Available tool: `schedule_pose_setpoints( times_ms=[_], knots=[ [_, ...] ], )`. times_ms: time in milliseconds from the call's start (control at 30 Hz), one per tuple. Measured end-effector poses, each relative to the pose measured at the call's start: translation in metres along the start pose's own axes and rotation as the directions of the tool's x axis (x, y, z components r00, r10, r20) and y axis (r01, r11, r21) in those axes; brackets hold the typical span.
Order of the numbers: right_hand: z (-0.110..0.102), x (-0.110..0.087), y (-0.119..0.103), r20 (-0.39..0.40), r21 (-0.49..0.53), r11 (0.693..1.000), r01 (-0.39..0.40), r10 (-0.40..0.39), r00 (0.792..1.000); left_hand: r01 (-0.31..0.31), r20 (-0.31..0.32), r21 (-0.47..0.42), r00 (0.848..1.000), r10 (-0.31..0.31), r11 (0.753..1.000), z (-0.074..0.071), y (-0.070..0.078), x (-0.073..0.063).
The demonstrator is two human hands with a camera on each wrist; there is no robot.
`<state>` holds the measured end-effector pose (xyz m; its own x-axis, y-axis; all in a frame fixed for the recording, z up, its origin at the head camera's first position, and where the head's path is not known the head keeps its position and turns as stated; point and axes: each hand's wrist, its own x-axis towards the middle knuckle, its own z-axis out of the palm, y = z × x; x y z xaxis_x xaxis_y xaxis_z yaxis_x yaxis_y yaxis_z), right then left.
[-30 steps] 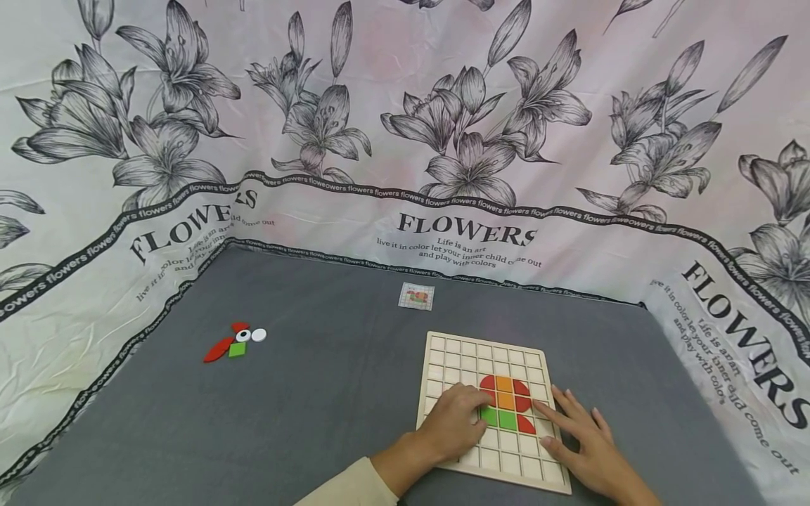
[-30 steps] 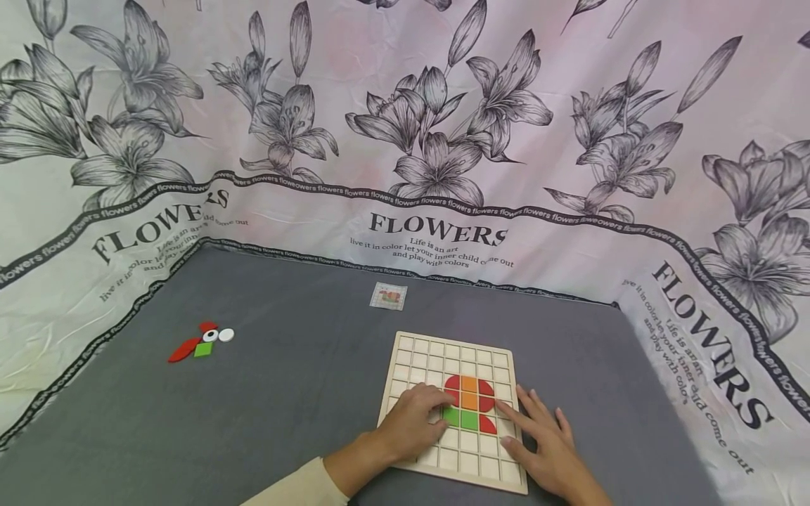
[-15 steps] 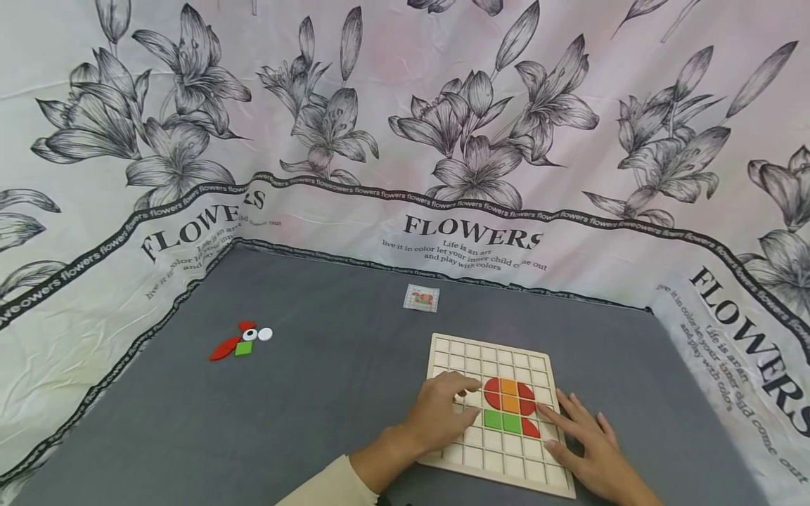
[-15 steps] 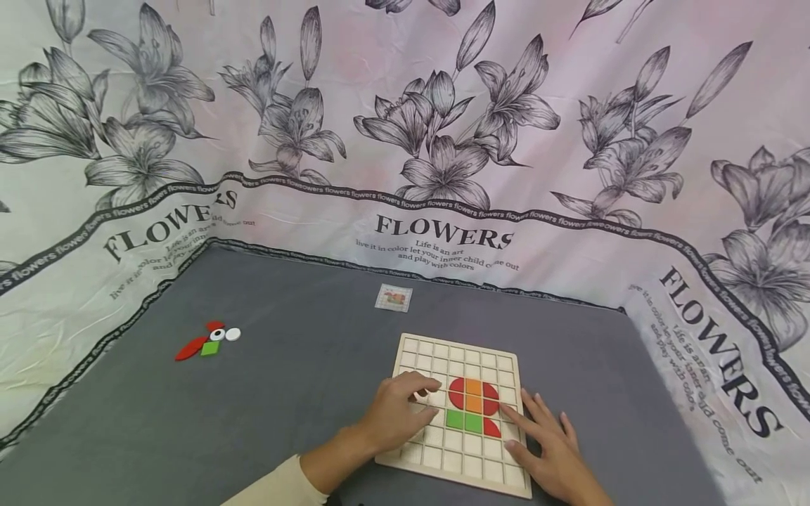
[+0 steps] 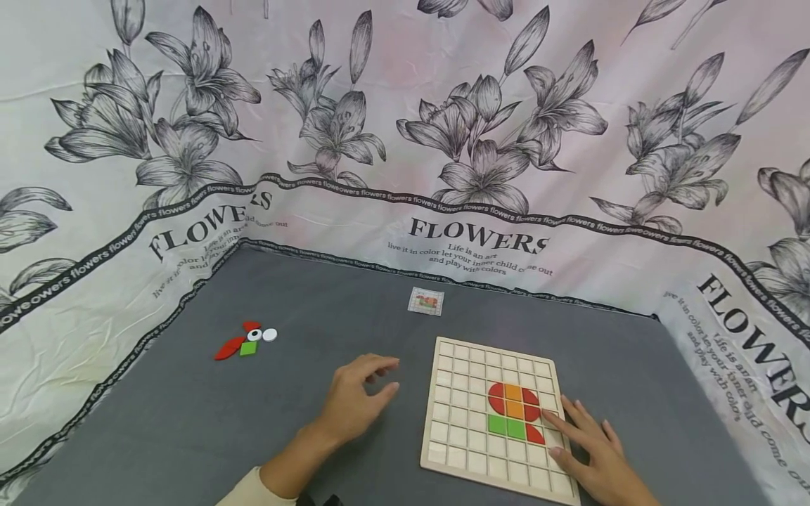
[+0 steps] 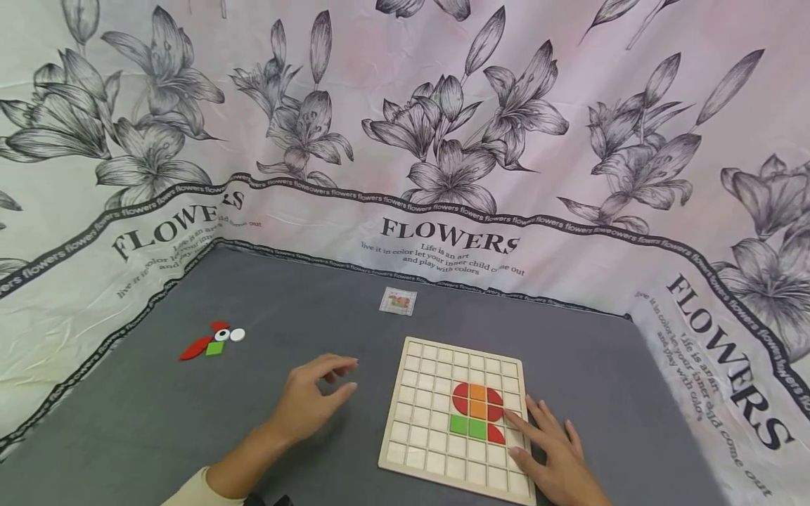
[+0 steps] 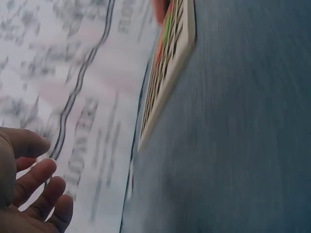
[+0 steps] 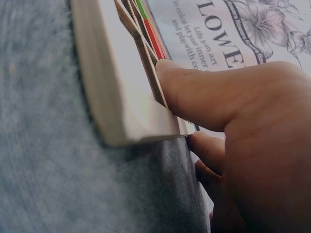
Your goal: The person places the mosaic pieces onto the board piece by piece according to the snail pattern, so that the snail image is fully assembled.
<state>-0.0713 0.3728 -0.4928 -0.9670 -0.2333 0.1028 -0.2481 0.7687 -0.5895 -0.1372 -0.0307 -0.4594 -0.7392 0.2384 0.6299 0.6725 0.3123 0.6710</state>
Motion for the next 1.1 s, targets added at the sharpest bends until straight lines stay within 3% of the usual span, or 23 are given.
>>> schedule_pose_setpoints(
  times_ms=[133,200,333,433,533,633,733,833,900,967,1100],
  knots=[
    [-0.001,-0.002,0.002,0.016,0.013,1.0,-0.018,0.018,1.0,-0.028,-0.103,0.105,0.994,0.039,0.994,-0.031,-0.02,-0.006],
    [-0.001,-0.003,0.002,0.023,0.022,0.999,-0.026,0.025,0.999,-0.01,-0.152,0.157,0.988,0.034,0.988,-0.047,-0.029,-0.008],
    [-0.001,-0.003,0.0,0.028,0.036,0.999,-0.036,0.035,0.999,0.052,-0.25,0.255,0.968,0.014,0.966,-0.08,-0.045,-0.012],
    [-0.001,-0.003,0.0,0.023,0.037,0.999,-0.026,0.025,0.999,0.131,-0.341,0.306,0.94,-0.02,0.943,-0.105,-0.059,-0.016],
    [0.0,-0.003,0.001,0.016,0.032,0.999,-0.013,0.013,1.0,0.271,-0.453,0.343,0.886,-0.094,0.899,-0.129,-0.073,-0.021],
    [0.001,-0.002,0.001,0.014,0.028,1.0,-0.008,0.007,1.0,0.457,-0.525,0.335,0.817,-0.239,0.824,-0.15,-0.083,-0.028],
    [0.001,-0.002,0.002,0.011,0.023,1.0,0.001,-0.001,1.0,0.619,-0.518,0.303,0.745,-0.42,0.725,-0.167,-0.088,-0.035],
    [0.002,-0.002,0.003,0.002,0.019,1.0,0.018,-0.018,1.0,0.704,-0.454,0.306,0.699,-0.552,0.641,-0.177,-0.092,-0.04],
    [0.002,-0.002,0.004,-0.006,0.015,0.999,0.029,-0.028,1.0,0.722,-0.415,0.329,0.689,-0.594,0.609,-0.181,-0.096,-0.042],
    [0.003,-0.001,0.004,-0.013,0.012,0.999,0.038,-0.038,0.999,0.717,-0.385,0.359,0.697,-0.605,0.598,-0.182,-0.1,-0.043],
    [0.003,-0.001,0.005,-0.021,0.01,0.999,0.047,-0.046,0.999,0.679,-0.36,0.4,0.734,-0.575,0.616,-0.181,-0.106,-0.043]
  ],
)
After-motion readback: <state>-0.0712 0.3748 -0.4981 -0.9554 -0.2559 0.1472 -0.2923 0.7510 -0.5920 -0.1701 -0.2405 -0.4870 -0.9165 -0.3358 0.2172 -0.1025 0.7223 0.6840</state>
